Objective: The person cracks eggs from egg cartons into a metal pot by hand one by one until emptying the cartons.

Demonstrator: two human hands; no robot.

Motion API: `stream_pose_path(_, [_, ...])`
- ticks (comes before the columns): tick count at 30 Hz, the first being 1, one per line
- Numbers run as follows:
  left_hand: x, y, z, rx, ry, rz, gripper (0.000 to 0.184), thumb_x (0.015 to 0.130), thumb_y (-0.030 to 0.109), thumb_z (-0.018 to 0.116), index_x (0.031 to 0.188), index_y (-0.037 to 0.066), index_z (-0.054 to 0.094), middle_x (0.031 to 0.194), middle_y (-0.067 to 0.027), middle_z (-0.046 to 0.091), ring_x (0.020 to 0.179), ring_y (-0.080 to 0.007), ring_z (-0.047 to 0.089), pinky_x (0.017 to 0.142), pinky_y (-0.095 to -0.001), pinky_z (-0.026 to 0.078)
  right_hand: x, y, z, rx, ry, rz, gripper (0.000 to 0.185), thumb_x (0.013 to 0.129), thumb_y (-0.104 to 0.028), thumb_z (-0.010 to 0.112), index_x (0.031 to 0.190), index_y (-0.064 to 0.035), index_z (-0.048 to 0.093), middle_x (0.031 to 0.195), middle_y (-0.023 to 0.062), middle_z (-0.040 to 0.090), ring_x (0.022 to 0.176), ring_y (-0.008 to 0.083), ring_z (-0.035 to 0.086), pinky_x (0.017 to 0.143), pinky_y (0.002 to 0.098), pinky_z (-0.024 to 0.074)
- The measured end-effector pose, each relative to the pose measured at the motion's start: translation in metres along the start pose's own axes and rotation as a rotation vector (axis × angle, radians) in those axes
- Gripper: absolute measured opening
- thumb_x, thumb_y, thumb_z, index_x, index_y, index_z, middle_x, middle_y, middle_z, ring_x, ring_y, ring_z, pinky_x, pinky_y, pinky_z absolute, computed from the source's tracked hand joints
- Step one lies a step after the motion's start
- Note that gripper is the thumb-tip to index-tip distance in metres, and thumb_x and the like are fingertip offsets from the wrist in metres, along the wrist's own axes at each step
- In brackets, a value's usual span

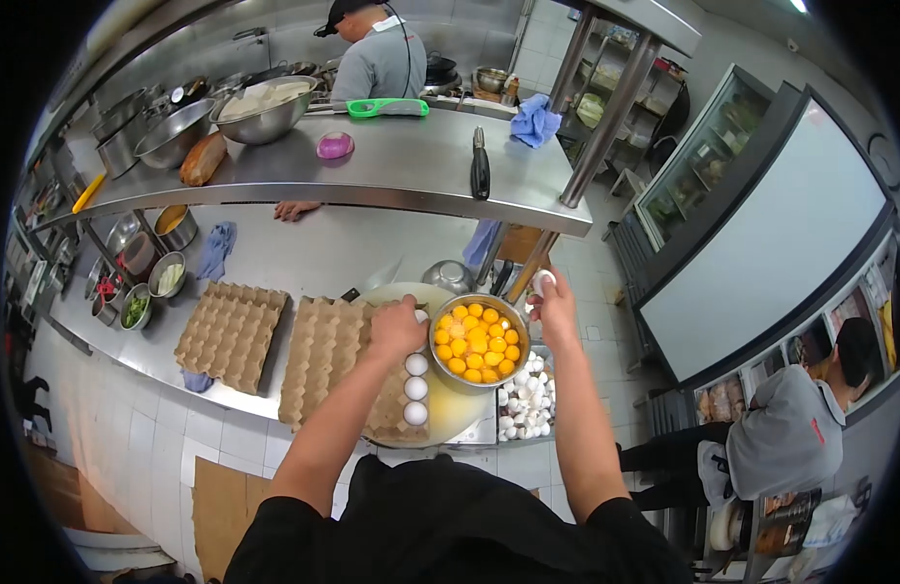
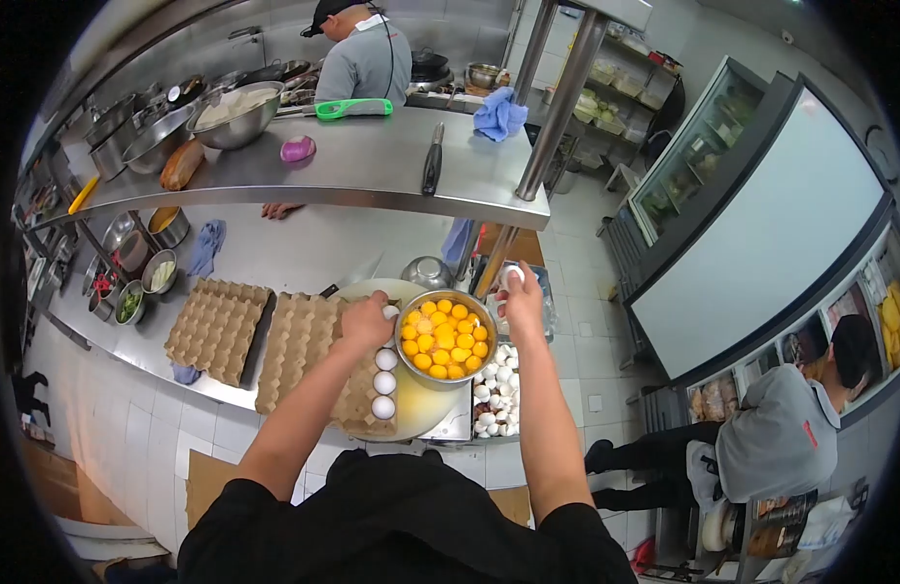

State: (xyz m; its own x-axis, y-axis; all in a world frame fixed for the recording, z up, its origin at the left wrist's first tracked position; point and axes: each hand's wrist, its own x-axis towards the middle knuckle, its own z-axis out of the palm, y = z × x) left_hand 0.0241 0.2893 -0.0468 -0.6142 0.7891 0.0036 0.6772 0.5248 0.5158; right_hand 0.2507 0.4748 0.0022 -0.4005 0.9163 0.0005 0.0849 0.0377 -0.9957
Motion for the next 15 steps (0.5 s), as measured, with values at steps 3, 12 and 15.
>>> stream_pose_path(3, [0.007, -0.006, 0.018, 0.134, 0.032, 0.049, 0.046, 0.089, 0.037, 0.074, 0.125, 0.008, 0.066, 0.119, -0.0201, 0.071, 0.113, -0.0368, 0.068, 0.101, -0.0502, 0.051, -0.011, 0.001, -0.013, 0.524, 0.105, 0.114, 0.041, 0.109, -0.02, 0.053, 0.147, -0.0048, 0.048, 0.11, 0.0088, 0.068, 0.072, 0.014, 0.06, 0.051, 0.028, 0.0442])
stream_pose_path(12, [0.005, -0.006, 0.004, -0.195, 0.149, -0.068, 0.041, 0.079, 0.038, 0.081, 0.109, 0.01, 0.078, 0.098, -0.0135, 0.079, 0.094, -0.0309, 0.075, 0.088, -0.043, 0.058, -0.054, -0.014, 0.016, -0.246, -0.302, -0.069, 0.048, 0.093, -0.009, 0.077, 0.136, -0.003, 0.058, 0.13, 0.0111, 0.068, 0.105, 0.0237, 0.07, 0.09, 0.0367, 0.0561])
stream_pose_path(15, [-0.001, -0.007, -0.005, -0.373, 0.19, -0.104, 0.043, 0.077, 0.036, 0.082, 0.11, 0.009, 0.078, 0.096, -0.0133, 0.079, 0.088, -0.0275, 0.077, 0.082, -0.0398, 0.06, -0.045, -0.002, 0.031, -0.472, -0.347, -0.234, 0.045, 0.094, -0.022, 0.078, 0.13, 0.0012, 0.064, 0.121, 0.0191, 0.072, 0.108, 0.0309, 0.071, 0.098, 0.0387, 0.0534])
